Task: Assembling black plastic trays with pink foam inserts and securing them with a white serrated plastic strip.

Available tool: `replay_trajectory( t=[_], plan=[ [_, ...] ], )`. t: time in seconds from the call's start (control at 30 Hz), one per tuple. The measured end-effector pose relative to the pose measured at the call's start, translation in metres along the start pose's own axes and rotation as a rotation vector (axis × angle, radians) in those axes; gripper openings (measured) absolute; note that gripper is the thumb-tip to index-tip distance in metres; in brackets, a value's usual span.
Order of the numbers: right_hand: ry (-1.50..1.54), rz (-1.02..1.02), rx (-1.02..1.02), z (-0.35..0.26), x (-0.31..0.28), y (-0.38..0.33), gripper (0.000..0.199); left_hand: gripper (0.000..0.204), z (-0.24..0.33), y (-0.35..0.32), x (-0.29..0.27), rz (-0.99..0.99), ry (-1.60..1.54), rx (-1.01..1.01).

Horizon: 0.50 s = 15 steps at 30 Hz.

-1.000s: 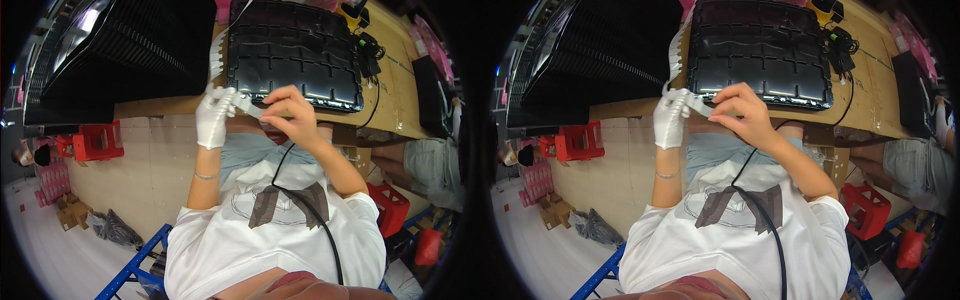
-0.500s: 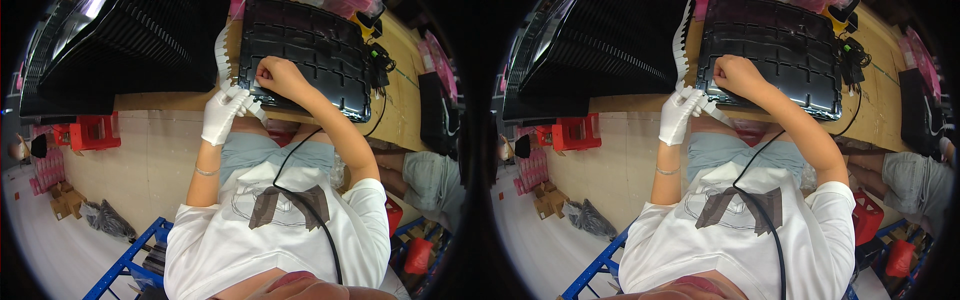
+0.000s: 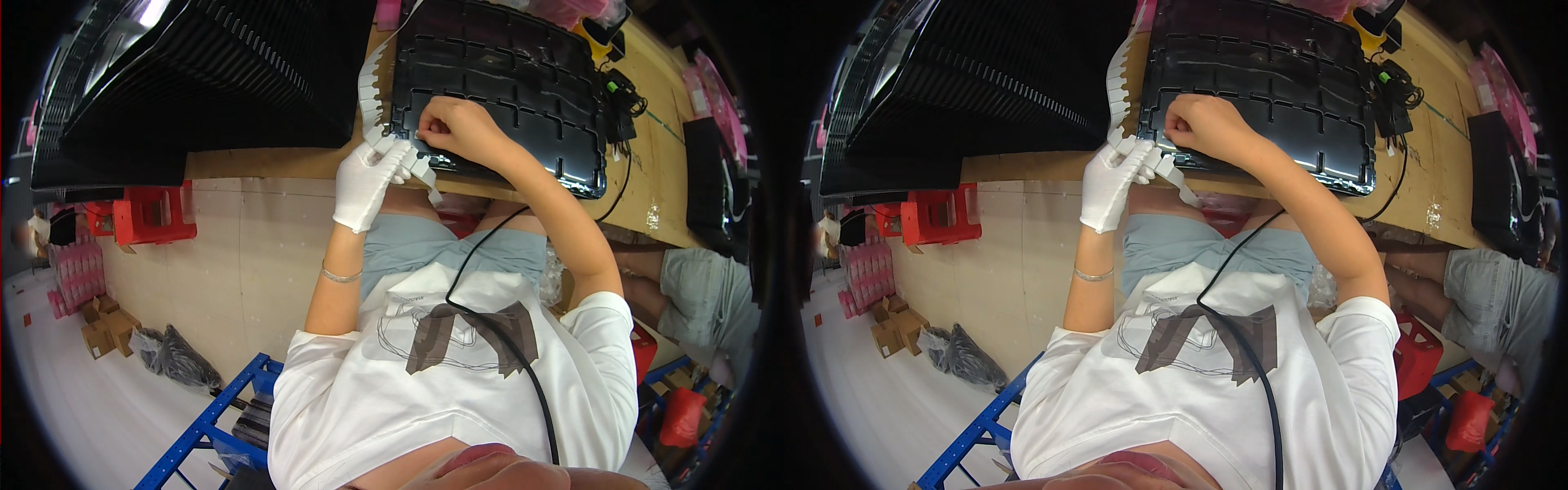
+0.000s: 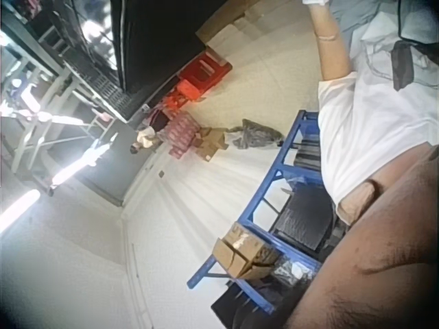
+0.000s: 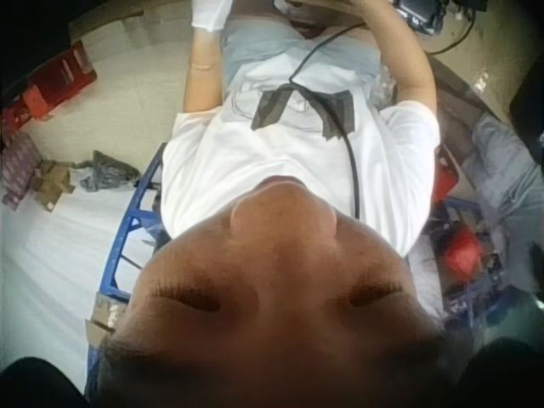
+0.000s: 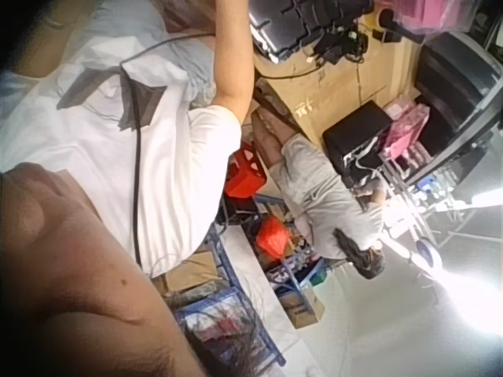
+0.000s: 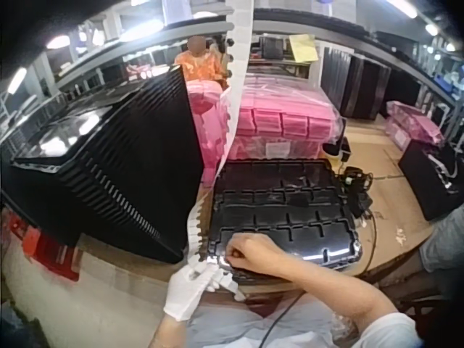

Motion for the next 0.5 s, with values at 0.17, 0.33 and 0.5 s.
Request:
replay_trajectory(
  t=[0.17,0.33,0.5],
  plan=[
    [0.203,-0.02,-0.09,0.003,0.003,-0.006,0.01,0.022,-0.001,-0.001,0.0,0.012,-0.022,0.018],
    [-0.04,0.09,0.005,-0.001,0.008,0.002,0.015,0.022,-0.001,-0.001,0.0,0.012,-0.003,0.024],
    [-0.031,0.048,0.051,0.004,0.006,0.006,0.016,0.022,0.002,-0.002,0.002,0.015,0.014,0.019]
  ],
)
Point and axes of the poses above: each hand's wrist, its own y-axis towards the middle knuckle, its own x-axis out of the palm, z = x × y, the point moved 3 cm from there along y, towards the middle knuckle, and after that the axes turned 5 degrees about -z, right-handed, at the moved point
